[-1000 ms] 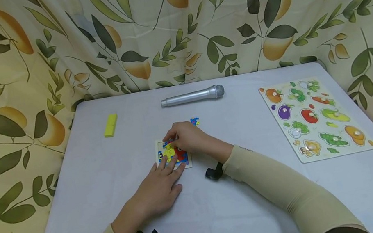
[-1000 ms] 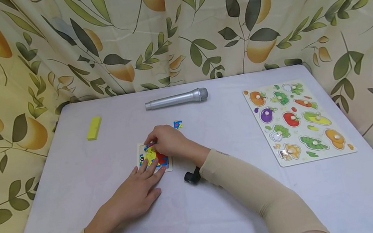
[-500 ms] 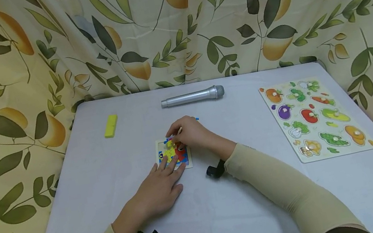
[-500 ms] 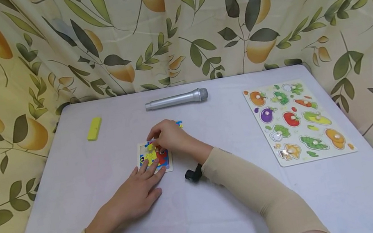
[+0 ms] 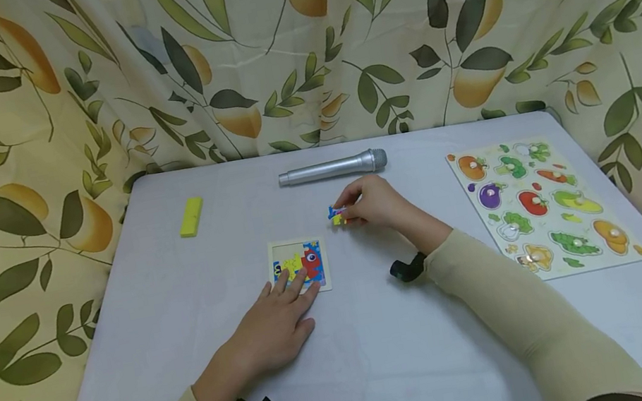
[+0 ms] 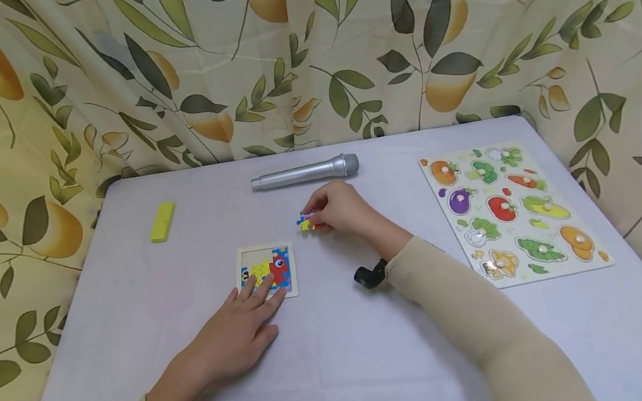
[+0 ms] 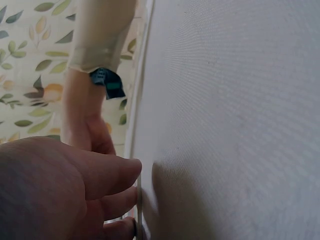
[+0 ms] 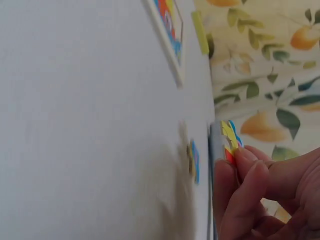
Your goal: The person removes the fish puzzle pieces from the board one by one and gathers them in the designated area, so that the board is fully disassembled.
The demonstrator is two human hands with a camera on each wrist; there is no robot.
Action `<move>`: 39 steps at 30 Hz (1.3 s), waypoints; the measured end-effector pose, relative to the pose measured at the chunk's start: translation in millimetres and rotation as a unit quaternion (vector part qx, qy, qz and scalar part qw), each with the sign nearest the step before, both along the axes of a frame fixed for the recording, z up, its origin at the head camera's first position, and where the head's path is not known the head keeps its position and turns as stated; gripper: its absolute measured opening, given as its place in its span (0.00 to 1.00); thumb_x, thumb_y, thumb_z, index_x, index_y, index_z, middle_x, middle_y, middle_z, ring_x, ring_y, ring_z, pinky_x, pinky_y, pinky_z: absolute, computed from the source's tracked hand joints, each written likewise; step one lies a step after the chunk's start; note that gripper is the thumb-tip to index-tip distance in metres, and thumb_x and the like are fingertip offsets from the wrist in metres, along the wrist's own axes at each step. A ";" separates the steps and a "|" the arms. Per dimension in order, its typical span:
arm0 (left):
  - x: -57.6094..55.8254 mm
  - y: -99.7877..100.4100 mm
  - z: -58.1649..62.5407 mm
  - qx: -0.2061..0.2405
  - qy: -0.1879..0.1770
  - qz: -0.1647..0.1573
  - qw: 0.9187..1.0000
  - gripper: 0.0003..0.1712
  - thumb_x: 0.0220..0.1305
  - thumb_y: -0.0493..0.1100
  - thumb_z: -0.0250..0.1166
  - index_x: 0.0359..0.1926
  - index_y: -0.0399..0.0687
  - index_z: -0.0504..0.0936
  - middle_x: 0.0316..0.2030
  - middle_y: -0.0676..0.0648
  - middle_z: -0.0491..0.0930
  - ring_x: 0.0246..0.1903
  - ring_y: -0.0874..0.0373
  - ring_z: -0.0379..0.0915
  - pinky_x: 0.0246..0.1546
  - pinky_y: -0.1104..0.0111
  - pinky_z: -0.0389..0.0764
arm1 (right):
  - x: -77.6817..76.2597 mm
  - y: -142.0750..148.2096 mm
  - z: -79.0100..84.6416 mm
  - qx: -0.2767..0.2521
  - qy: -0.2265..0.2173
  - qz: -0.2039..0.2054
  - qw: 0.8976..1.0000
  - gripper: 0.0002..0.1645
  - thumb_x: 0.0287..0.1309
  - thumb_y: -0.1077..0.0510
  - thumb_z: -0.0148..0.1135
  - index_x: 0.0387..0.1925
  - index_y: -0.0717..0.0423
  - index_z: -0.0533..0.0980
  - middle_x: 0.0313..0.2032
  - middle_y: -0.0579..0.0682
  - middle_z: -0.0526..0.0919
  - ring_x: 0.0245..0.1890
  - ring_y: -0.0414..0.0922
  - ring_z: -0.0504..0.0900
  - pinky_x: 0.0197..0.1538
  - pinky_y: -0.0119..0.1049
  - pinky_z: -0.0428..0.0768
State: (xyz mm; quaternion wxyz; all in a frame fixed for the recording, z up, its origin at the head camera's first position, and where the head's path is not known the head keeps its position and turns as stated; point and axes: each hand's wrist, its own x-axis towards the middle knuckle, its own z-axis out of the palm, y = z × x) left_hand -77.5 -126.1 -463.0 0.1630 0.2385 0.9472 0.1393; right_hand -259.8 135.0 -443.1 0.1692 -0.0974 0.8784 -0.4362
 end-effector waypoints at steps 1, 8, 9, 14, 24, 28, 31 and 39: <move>0.0 0.1 -0.4 0.000 0.000 0.000 1.000 0.35 0.84 0.57 0.54 0.85 0.58 0.61 0.87 0.49 0.50 0.87 0.38 0.40 0.84 0.38 0.51 | -2.2 6.2 -0.7 0.004 0.004 -0.004 1.000 0.09 0.65 0.65 0.73 0.46 0.56 0.91 0.39 0.54 0.87 0.25 0.43 0.82 0.30 0.33 0.82; 0.2 0.1 -2.7 -0.002 0.003 0.002 1.000 0.36 0.83 0.57 0.54 0.85 0.57 0.61 0.87 0.48 0.51 0.87 0.38 0.40 0.84 0.38 0.52 | -17.4 39.5 -5.4 0.039 0.009 -0.028 0.999 0.11 0.67 0.66 0.70 0.49 0.57 0.90 0.37 0.53 0.85 0.25 0.42 0.80 0.30 0.31 0.79; 0.4 0.1 -3.1 -0.002 0.004 0.003 1.000 0.36 0.83 0.57 0.55 0.85 0.58 0.61 0.87 0.49 0.52 0.87 0.38 0.40 0.84 0.38 0.52 | -19.1 42.2 -5.8 0.042 0.006 -0.029 0.999 0.11 0.68 0.66 0.70 0.49 0.57 0.90 0.38 0.53 0.84 0.26 0.42 0.81 0.30 0.30 0.79; 1.3 -0.3 -4.7 -0.004 0.006 0.005 1.000 0.35 0.83 0.57 0.55 0.85 0.58 0.62 0.87 0.49 0.52 0.87 0.39 0.41 0.84 0.38 0.52 | -24.7 49.5 -7.9 0.042 -0.010 -0.025 0.999 0.12 0.68 0.67 0.69 0.50 0.60 0.89 0.41 0.55 0.85 0.28 0.39 0.85 0.31 0.29 0.81; 1.6 0.2 -2.4 0.000 0.006 0.005 1.000 0.35 0.83 0.56 0.56 0.84 0.57 0.62 0.87 0.48 0.53 0.87 0.39 0.41 0.84 0.38 0.52 | -27.1 48.0 -12.7 0.078 0.030 -0.016 0.996 0.11 0.65 0.66 0.70 0.47 0.57 0.91 0.38 0.53 0.89 0.34 0.42 0.83 0.37 0.31 0.79; 1.8 0.6 -1.6 -0.001 0.004 0.005 1.000 0.35 0.83 0.56 0.56 0.84 0.57 0.62 0.87 0.48 0.53 0.87 0.39 0.40 0.84 0.38 0.52 | -26.4 45.9 -11.8 0.119 0.056 -0.013 0.991 0.12 0.64 0.64 0.69 0.46 0.55 0.91 0.40 0.54 0.86 0.41 0.48 0.79 0.41 0.36 0.77; 2.0 0.8 -1.1 -0.001 0.002 0.007 1.000 0.35 0.83 0.56 0.56 0.84 0.57 0.63 0.87 0.49 0.52 0.87 0.39 0.40 0.84 0.38 0.52 | -25.5 43.6 -11.5 0.136 0.068 -0.010 0.988 0.11 0.64 0.64 0.68 0.45 0.55 0.91 0.40 0.55 0.85 0.43 0.51 0.78 0.42 0.39 0.76; 2.6 0.8 -0.5 0.005 0.001 0.007 1.000 0.35 0.83 0.55 0.56 0.84 0.57 0.63 0.87 0.48 0.53 0.87 0.38 0.40 0.84 0.38 0.52 | -23.6 40.0 -13.5 0.144 0.084 -0.010 0.986 0.08 0.63 0.65 0.71 0.42 0.55 0.91 0.36 0.53 0.86 0.40 0.49 0.79 0.41 0.38 0.76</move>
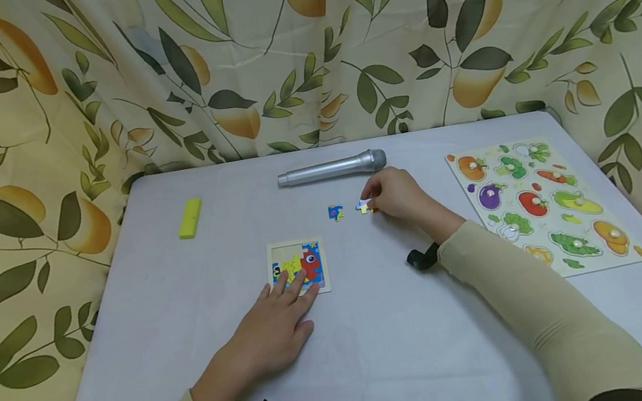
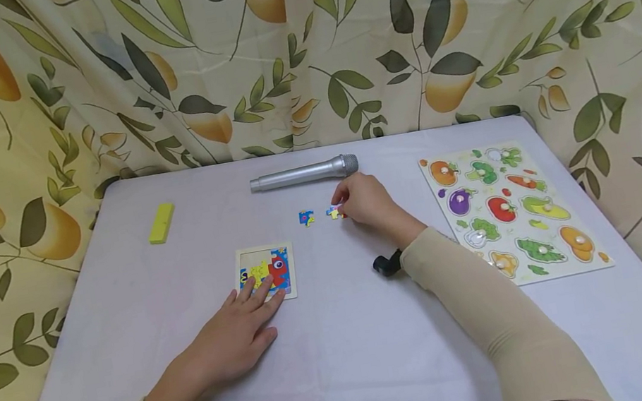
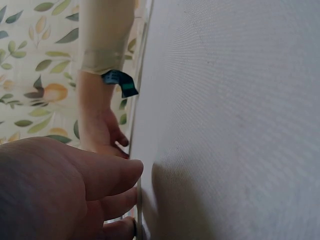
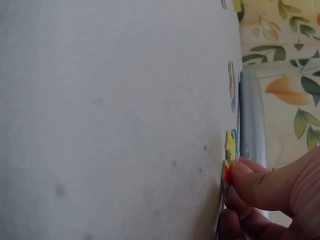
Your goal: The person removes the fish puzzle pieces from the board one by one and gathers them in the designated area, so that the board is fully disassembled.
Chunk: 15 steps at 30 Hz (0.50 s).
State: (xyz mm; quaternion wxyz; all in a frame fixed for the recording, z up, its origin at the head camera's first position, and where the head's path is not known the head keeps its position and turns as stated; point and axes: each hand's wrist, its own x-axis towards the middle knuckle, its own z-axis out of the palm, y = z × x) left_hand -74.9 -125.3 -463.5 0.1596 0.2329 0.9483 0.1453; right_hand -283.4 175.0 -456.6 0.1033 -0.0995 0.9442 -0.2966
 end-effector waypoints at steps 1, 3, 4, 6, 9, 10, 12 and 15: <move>0.0 0.0 0.2 0.000 0.000 -0.001 1.000 0.35 0.83 0.55 0.56 0.84 0.57 0.63 0.87 0.48 0.53 0.87 0.38 0.40 0.84 0.38 0.52 | 0.5 -0.3 0.0 0.002 0.001 0.001 1.000 0.07 0.63 0.64 0.71 0.42 0.55 0.90 0.36 0.53 0.86 0.39 0.50 0.79 0.41 0.38 0.76; -0.1 -0.1 0.4 -0.001 0.000 -0.002 1.000 0.35 0.83 0.56 0.56 0.84 0.57 0.62 0.87 0.48 0.52 0.87 0.39 0.40 0.84 0.38 0.51 | 1.3 -0.9 -0.3 0.009 0.004 0.003 1.000 0.06 0.64 0.64 0.71 0.42 0.55 0.90 0.37 0.54 0.86 0.39 0.51 0.80 0.41 0.40 0.77; -0.2 -0.1 0.6 0.000 0.000 -0.002 1.000 0.35 0.83 0.56 0.55 0.84 0.57 0.62 0.87 0.48 0.52 0.87 0.39 0.39 0.84 0.38 0.51 | 1.7 -1.1 -0.6 0.013 0.004 0.002 1.000 0.07 0.64 0.64 0.71 0.42 0.55 0.89 0.38 0.55 0.86 0.40 0.51 0.79 0.43 0.41 0.77; -0.1 -0.2 0.7 0.000 0.000 -0.003 1.000 0.35 0.83 0.56 0.55 0.84 0.57 0.62 0.87 0.48 0.52 0.87 0.39 0.39 0.84 0.38 0.51 | 2.9 -2.2 -0.4 0.015 0.003 -0.002 1.000 0.09 0.65 0.64 0.71 0.45 0.54 0.89 0.42 0.56 0.86 0.43 0.52 0.79 0.46 0.43 0.78; 0.1 -0.3 0.6 0.001 0.002 -0.004 1.000 0.35 0.83 0.56 0.55 0.84 0.57 0.62 0.87 0.48 0.52 0.87 0.39 0.39 0.84 0.38 0.51 | 6.3 -5.0 0.0 0.008 0.001 -0.007 1.000 0.14 0.64 0.64 0.71 0.51 0.53 0.88 0.49 0.58 0.85 0.49 0.54 0.79 0.53 0.48 0.79; 0.2 -0.3 0.3 0.002 0.002 -0.004 1.000 0.35 0.83 0.56 0.55 0.84 0.57 0.62 0.87 0.48 0.52 0.87 0.38 0.40 0.84 0.38 0.51 | 8.2 -7.0 0.1 0.004 0.004 -0.004 1.000 0.16 0.64 0.64 0.71 0.53 0.52 0.88 0.51 0.58 0.84 0.50 0.54 0.79 0.55 0.49 0.79; 0.0 -0.2 -0.3 0.001 0.004 -0.004 1.000 0.35 0.83 0.56 0.55 0.84 0.57 0.62 0.87 0.48 0.52 0.87 0.38 0.40 0.84 0.38 0.51 | 12.7 -12.9 0.7 -0.007 0.010 0.012 1.000 0.19 0.62 0.64 0.72 0.54 0.52 0.88 0.52 0.58 0.85 0.51 0.55 0.81 0.56 0.50 0.80; -0.2 -0.3 -1.1 -0.002 0.005 -0.005 1.000 0.35 0.83 0.56 0.55 0.84 0.57 0.62 0.87 0.48 0.52 0.87 0.38 0.40 0.84 0.38 0.52 | 21.3 -26.8 2.6 -0.016 0.025 0.053 0.998 0.19 0.61 0.63 0.73 0.54 0.52 0.89 0.50 0.57 0.85 0.48 0.54 0.82 0.52 0.48 0.81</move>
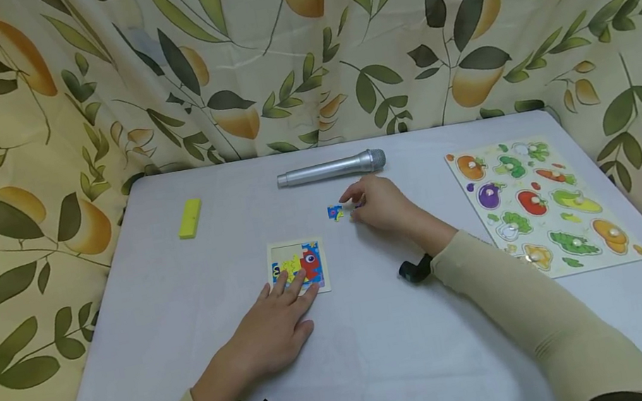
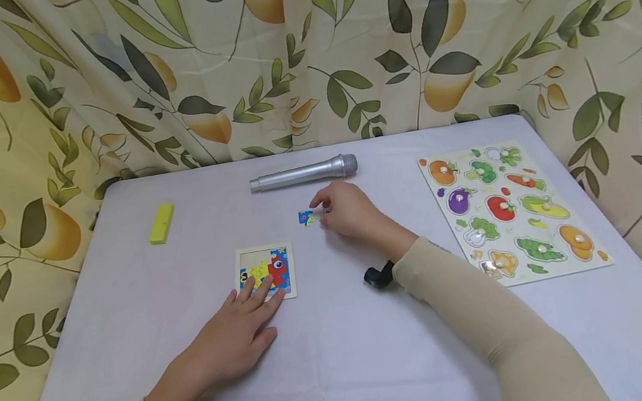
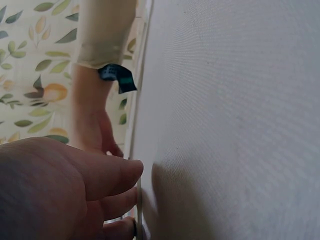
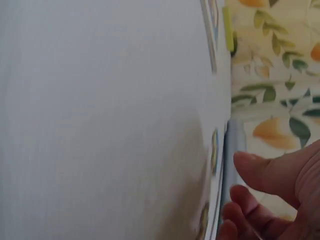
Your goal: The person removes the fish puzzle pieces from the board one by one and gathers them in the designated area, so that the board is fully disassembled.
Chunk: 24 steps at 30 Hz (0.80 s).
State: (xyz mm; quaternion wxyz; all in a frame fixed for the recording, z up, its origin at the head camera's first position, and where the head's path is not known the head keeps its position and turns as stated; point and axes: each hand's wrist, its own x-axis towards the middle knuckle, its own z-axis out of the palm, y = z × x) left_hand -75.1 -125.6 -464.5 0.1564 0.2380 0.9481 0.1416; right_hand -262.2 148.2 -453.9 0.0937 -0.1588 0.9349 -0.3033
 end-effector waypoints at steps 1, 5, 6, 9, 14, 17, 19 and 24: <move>-0.1 -0.1 -0.2 0.000 -0.001 0.001 1.000 0.35 0.83 0.56 0.55 0.85 0.57 0.62 0.87 0.48 0.52 0.87 0.38 0.40 0.84 0.38 0.51 | 2.7 -6.0 0.0 0.000 0.005 0.017 1.000 0.19 0.61 0.63 0.73 0.54 0.51 0.89 0.49 0.56 0.85 0.47 0.52 0.82 0.50 0.46 0.81; -0.5 -0.6 -0.3 -0.002 -0.004 0.003 1.000 0.36 0.83 0.57 0.55 0.85 0.59 0.61 0.87 0.49 0.51 0.87 0.39 0.39 0.85 0.39 0.51 | 16.3 -29.2 1.0 0.004 0.002 0.078 0.997 0.18 0.62 0.62 0.75 0.54 0.46 0.90 0.47 0.51 0.84 0.44 0.48 0.81 0.47 0.41 0.81; -0.7 -0.6 -0.2 -0.002 -0.006 0.004 1.000 0.36 0.83 0.58 0.55 0.85 0.59 0.61 0.87 0.49 0.51 0.87 0.40 0.39 0.85 0.39 0.51 | 19.8 -34.3 0.9 0.005 -0.003 0.092 0.996 0.19 0.62 0.61 0.75 0.54 0.46 0.90 0.47 0.50 0.84 0.44 0.47 0.81 0.47 0.40 0.81; -1.3 -0.7 -0.1 -0.005 -0.008 0.004 1.000 0.36 0.83 0.58 0.55 0.85 0.60 0.61 0.87 0.50 0.50 0.88 0.40 0.39 0.85 0.39 0.51 | 29.1 -47.3 1.7 0.005 -0.020 0.130 0.991 0.19 0.63 0.61 0.75 0.54 0.44 0.90 0.47 0.49 0.82 0.44 0.46 0.80 0.48 0.39 0.81; -1.6 -1.1 -0.5 -0.006 -0.009 0.003 1.000 0.36 0.83 0.58 0.55 0.85 0.59 0.61 0.87 0.49 0.50 0.87 0.40 0.39 0.84 0.38 0.52 | 34.4 -62.0 -1.3 0.014 -0.019 0.173 0.985 0.19 0.62 0.61 0.76 0.53 0.43 0.91 0.46 0.49 0.80 0.42 0.44 0.78 0.45 0.35 0.79; -1.4 -1.4 -1.0 -0.003 -0.005 0.000 1.000 0.36 0.83 0.58 0.55 0.85 0.58 0.62 0.87 0.48 0.51 0.87 0.39 0.40 0.84 0.38 0.52 | 35.0 -66.6 -4.0 0.030 -0.009 0.185 0.982 0.18 0.61 0.61 0.77 0.51 0.42 0.92 0.44 0.48 0.80 0.41 0.43 0.77 0.45 0.34 0.78; -1.3 -1.6 -1.2 0.000 -0.003 -0.002 1.000 0.36 0.83 0.57 0.55 0.84 0.57 0.62 0.87 0.47 0.52 0.87 0.38 0.40 0.84 0.38 0.52 | 35.8 -68.4 -4.4 0.038 -0.005 0.189 0.981 0.17 0.61 0.61 0.77 0.49 0.42 0.92 0.44 0.47 0.80 0.42 0.43 0.76 0.45 0.34 0.77; -1.9 -1.7 -1.1 -0.001 -0.002 -0.004 1.000 0.36 0.83 0.57 0.55 0.85 0.57 0.62 0.87 0.47 0.51 0.87 0.38 0.40 0.84 0.38 0.53 | 36.0 -69.4 -4.4 0.041 0.001 0.194 0.980 0.14 0.60 0.62 0.78 0.46 0.43 0.93 0.45 0.48 0.80 0.43 0.43 0.76 0.47 0.36 0.78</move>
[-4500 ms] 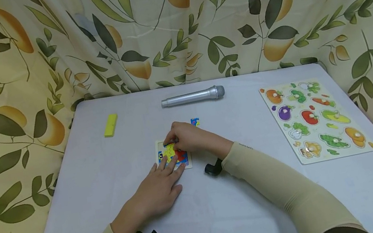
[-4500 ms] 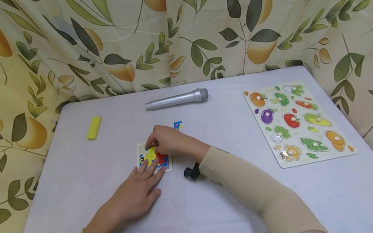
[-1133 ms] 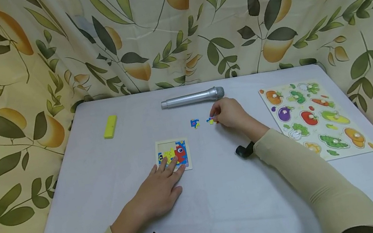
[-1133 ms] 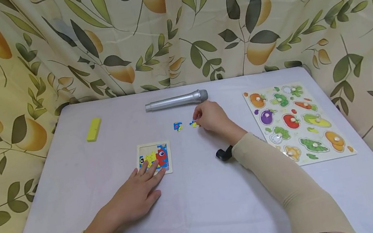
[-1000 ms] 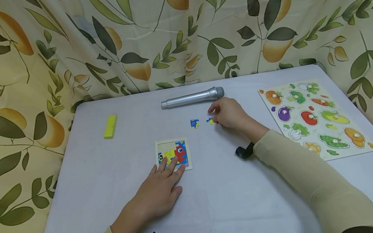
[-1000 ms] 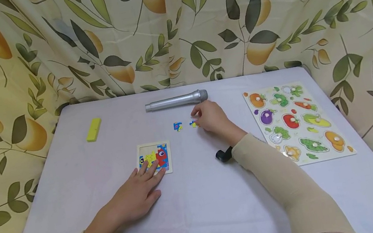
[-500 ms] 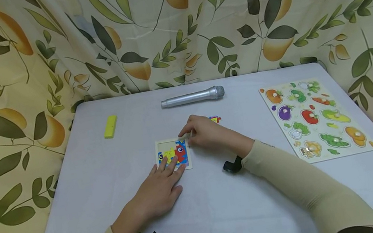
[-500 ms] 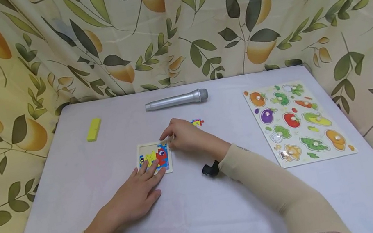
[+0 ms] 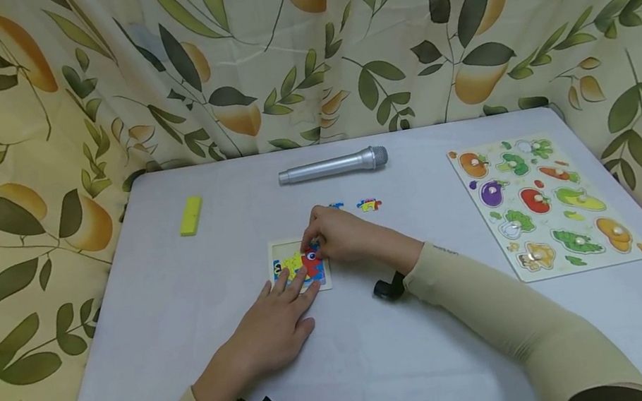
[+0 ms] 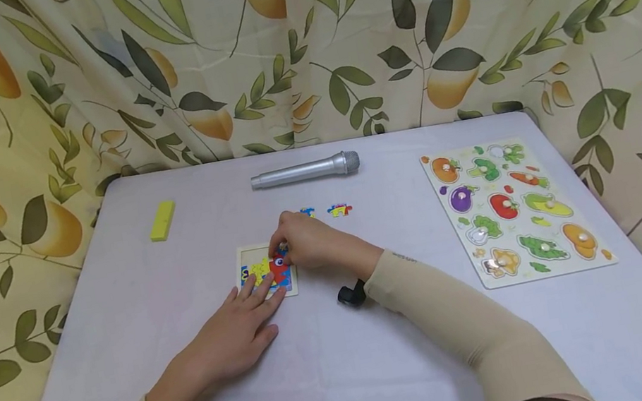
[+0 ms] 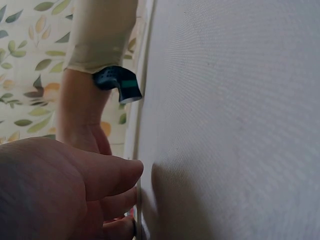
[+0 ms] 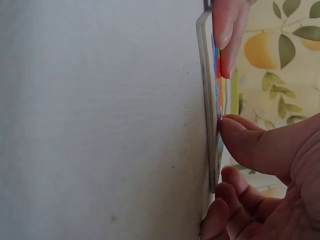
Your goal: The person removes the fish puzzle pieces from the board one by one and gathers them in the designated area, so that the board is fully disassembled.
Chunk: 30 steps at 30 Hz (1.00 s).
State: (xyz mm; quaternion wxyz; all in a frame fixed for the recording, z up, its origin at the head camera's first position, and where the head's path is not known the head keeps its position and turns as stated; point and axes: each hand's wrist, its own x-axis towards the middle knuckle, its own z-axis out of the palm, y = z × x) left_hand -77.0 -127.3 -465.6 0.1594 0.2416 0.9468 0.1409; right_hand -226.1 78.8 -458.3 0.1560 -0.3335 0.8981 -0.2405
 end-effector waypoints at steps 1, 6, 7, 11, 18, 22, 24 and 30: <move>-0.1 0.1 0.2 -0.001 0.000 0.000 1.000 0.36 0.83 0.57 0.55 0.85 0.57 0.61 0.87 0.47 0.51 0.87 0.38 0.40 0.84 0.38 0.53 | -0.1 0.2 0.0 0.000 0.001 0.000 1.000 0.14 0.60 0.62 0.78 0.45 0.43 0.93 0.45 0.48 0.79 0.43 0.44 0.76 0.47 0.36 0.78; -0.5 0.3 1.2 0.000 0.000 -0.001 1.000 0.36 0.83 0.57 0.55 0.85 0.57 0.61 0.87 0.47 0.50 0.87 0.38 0.41 0.84 0.38 0.53 | -0.1 0.8 0.0 -0.002 0.004 -0.005 1.000 0.13 0.62 0.63 0.76 0.45 0.42 0.92 0.45 0.47 0.80 0.43 0.44 0.77 0.49 0.37 0.80; -0.5 0.3 1.6 0.000 -0.001 -0.001 1.000 0.36 0.83 0.57 0.55 0.85 0.57 0.61 0.87 0.47 0.51 0.87 0.38 0.41 0.84 0.38 0.53 | -0.1 0.9 -0.1 -0.003 0.005 -0.005 1.000 0.13 0.63 0.63 0.76 0.45 0.42 0.92 0.45 0.47 0.81 0.43 0.44 0.77 0.49 0.37 0.80; -0.4 0.7 2.7 0.001 -0.004 0.000 1.000 0.36 0.83 0.57 0.55 0.85 0.57 0.61 0.87 0.47 0.51 0.87 0.37 0.40 0.84 0.38 0.52 | 0.6 1.4 0.2 -0.014 0.006 -0.008 1.000 0.13 0.65 0.63 0.73 0.46 0.43 0.92 0.45 0.46 0.83 0.44 0.44 0.79 0.50 0.38 0.82; -0.8 1.5 1.9 -0.008 -0.005 0.003 1.000 0.36 0.83 0.58 0.55 0.85 0.57 0.61 0.87 0.48 0.51 0.87 0.38 0.40 0.84 0.38 0.51 | 1.8 1.0 0.6 -0.028 -0.001 -0.037 0.999 0.19 0.68 0.66 0.69 0.58 0.51 0.86 0.47 0.48 0.86 0.45 0.45 0.82 0.53 0.39 0.85; -0.4 1.2 1.2 -0.006 -0.002 0.003 1.000 0.36 0.83 0.57 0.55 0.85 0.57 0.62 0.87 0.48 0.51 0.87 0.38 0.40 0.84 0.38 0.52 | 2.8 0.4 0.0 -0.035 0.000 -0.046 0.998 0.16 0.68 0.64 0.71 0.54 0.51 0.88 0.46 0.48 0.86 0.46 0.45 0.83 0.52 0.39 0.85; -0.1 1.2 1.4 -0.004 -0.001 0.002 1.000 0.36 0.83 0.57 0.55 0.84 0.57 0.62 0.87 0.47 0.51 0.87 0.37 0.41 0.84 0.37 0.52 | 3.1 0.1 -0.6 -0.038 0.001 -0.047 0.998 0.15 0.68 0.64 0.71 0.53 0.50 0.89 0.45 0.47 0.86 0.45 0.45 0.82 0.51 0.38 0.85; 0.2 1.1 2.1 -0.006 -0.003 -0.002 1.000 0.36 0.83 0.57 0.55 0.85 0.56 0.62 0.87 0.47 0.51 0.87 0.37 0.40 0.84 0.37 0.52 | 5.1 -1.6 0.7 -0.060 -0.001 -0.048 0.997 0.13 0.68 0.64 0.72 0.50 0.49 0.91 0.42 0.45 0.85 0.43 0.42 0.81 0.46 0.33 0.83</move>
